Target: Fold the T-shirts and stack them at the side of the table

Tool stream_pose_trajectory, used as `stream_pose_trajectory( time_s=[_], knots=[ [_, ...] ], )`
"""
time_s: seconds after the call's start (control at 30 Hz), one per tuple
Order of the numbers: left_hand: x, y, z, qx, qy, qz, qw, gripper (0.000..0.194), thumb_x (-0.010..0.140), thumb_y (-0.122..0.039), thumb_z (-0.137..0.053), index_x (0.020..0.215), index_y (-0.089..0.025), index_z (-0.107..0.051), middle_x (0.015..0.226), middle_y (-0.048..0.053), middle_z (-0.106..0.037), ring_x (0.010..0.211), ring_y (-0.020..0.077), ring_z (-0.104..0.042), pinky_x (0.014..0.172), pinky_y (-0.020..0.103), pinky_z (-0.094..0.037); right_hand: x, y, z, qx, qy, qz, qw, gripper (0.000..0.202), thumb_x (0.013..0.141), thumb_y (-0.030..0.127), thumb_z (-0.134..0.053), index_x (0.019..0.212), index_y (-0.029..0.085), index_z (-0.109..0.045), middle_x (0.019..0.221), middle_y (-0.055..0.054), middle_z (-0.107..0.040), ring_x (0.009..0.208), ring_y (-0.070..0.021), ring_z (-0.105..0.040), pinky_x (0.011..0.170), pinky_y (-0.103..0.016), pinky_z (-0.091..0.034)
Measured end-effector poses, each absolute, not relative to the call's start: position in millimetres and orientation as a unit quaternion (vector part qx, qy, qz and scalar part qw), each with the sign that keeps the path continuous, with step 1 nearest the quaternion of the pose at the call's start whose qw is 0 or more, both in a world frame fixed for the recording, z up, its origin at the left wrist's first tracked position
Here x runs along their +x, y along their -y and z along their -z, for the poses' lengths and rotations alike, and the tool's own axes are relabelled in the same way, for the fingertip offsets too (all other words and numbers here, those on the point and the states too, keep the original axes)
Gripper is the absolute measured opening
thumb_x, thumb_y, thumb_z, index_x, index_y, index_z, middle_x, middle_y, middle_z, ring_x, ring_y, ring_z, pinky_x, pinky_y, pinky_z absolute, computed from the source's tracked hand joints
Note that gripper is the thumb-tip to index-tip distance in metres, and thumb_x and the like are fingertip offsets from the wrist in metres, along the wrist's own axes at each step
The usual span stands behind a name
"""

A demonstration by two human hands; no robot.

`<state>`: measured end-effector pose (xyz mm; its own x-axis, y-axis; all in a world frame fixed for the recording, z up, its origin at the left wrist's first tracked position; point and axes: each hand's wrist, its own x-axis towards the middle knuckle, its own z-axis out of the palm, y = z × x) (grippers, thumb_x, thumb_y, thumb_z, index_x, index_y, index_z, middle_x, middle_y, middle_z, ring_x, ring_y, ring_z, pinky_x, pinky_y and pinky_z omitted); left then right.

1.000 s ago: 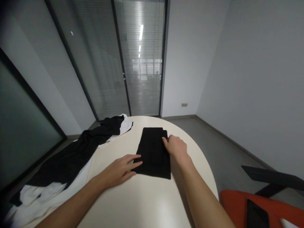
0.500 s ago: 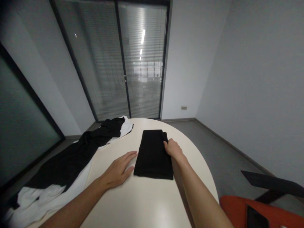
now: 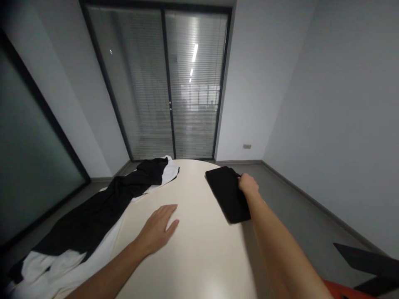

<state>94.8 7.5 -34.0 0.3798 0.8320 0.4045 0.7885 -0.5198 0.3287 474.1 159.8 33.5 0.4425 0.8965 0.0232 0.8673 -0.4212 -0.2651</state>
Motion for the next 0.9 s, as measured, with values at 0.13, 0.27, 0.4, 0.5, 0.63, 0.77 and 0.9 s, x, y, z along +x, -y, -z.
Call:
stream_pose_trajectory(
  time_s=[0.13, 0.27, 0.4, 0.5, 0.63, 0.77, 0.9],
  knots=[
    [96, -8, 32, 0.827, -0.498, -0.260, 0.039, 0.044, 0.099, -0.040, -0.047, 0.136, -0.017, -0.051, 0.133, 0.012, -0.061, 0.124, 0.0271, -0.055, 0.105, 0.046, -0.044, 459, -155, -30, -0.856, 0.496, -0.024, 0.145, 0.044, 0.101, 0.032, -0.042, 0.139, 0.012, -0.051, 0.126, -0.024, -0.064, 0.117, -0.0330, -0.062, 0.092, -0.046, -0.049],
    [98, -7, 27, 0.826, -0.503, -0.251, 0.038, 0.045, 0.098, -0.040, -0.047, 0.136, -0.017, -0.052, 0.134, 0.013, -0.061, 0.124, 0.0274, -0.055, 0.105, 0.046, -0.044, 416, -138, -25, -0.792, 0.572, 0.111, 0.182, 0.045, 0.101, 0.031, -0.037, 0.142, 0.015, -0.048, 0.141, -0.020, -0.054, 0.128, -0.0314, -0.051, 0.108, -0.052, -0.035],
    [100, -4, 25, 0.829, -0.503, -0.242, 0.038, 0.045, 0.098, -0.039, -0.048, 0.136, -0.015, -0.052, 0.134, 0.013, -0.061, 0.124, 0.0273, -0.055, 0.106, 0.046, -0.044, 370, -111, -12, -0.717, 0.679, 0.115, 0.108, 0.054, 0.095, 0.036, -0.051, 0.147, 0.025, -0.045, 0.156, -0.013, -0.040, 0.141, -0.0364, -0.035, 0.111, -0.060, -0.026],
    [101, -3, 28, 0.829, -0.503, -0.243, 0.033, 0.045, 0.096, -0.038, -0.049, 0.135, -0.015, -0.053, 0.134, 0.013, -0.061, 0.124, 0.0275, -0.055, 0.107, 0.046, -0.044, 353, -98, 1, -0.719, 0.684, 0.123, 0.034, 0.054, 0.099, 0.023, -0.039, 0.151, 0.033, -0.041, 0.163, -0.009, -0.030, 0.145, -0.0400, -0.027, 0.110, -0.064, -0.022],
    [100, -2, 31, 0.830, -0.497, -0.252, 0.028, 0.045, 0.096, -0.038, -0.050, 0.136, -0.018, -0.053, 0.136, 0.012, -0.060, 0.126, 0.0275, -0.054, 0.108, 0.046, -0.043, 353, -98, 11, -0.726, 0.673, 0.141, 0.006, 0.054, 0.099, 0.018, -0.031, 0.149, 0.033, -0.046, 0.163, -0.010, -0.029, 0.143, -0.0418, -0.032, 0.107, -0.063, -0.026],
    [98, -3, 32, 0.831, -0.496, -0.251, 0.031, 0.045, 0.096, -0.038, -0.050, 0.136, -0.017, -0.053, 0.136, 0.012, -0.061, 0.126, 0.0276, -0.055, 0.108, 0.046, -0.044, 359, -109, 10, -0.729, 0.668, 0.152, -0.003, 0.055, 0.099, 0.018, -0.030, 0.149, 0.031, -0.046, 0.162, -0.011, -0.030, 0.141, -0.0420, -0.035, 0.106, -0.062, -0.028],
    [98, -4, 30, 0.831, -0.498, -0.247, 0.031, 0.046, 0.095, -0.037, -0.050, 0.136, -0.016, -0.052, 0.136, 0.013, -0.060, 0.126, 0.0278, -0.054, 0.108, 0.046, -0.043, 369, -126, 11, -0.747, 0.646, 0.158, -0.003, 0.054, 0.100, 0.018, -0.028, 0.149, 0.031, -0.047, 0.162, -0.012, -0.031, 0.140, -0.0408, -0.037, 0.105, -0.059, -0.031]
  ],
)
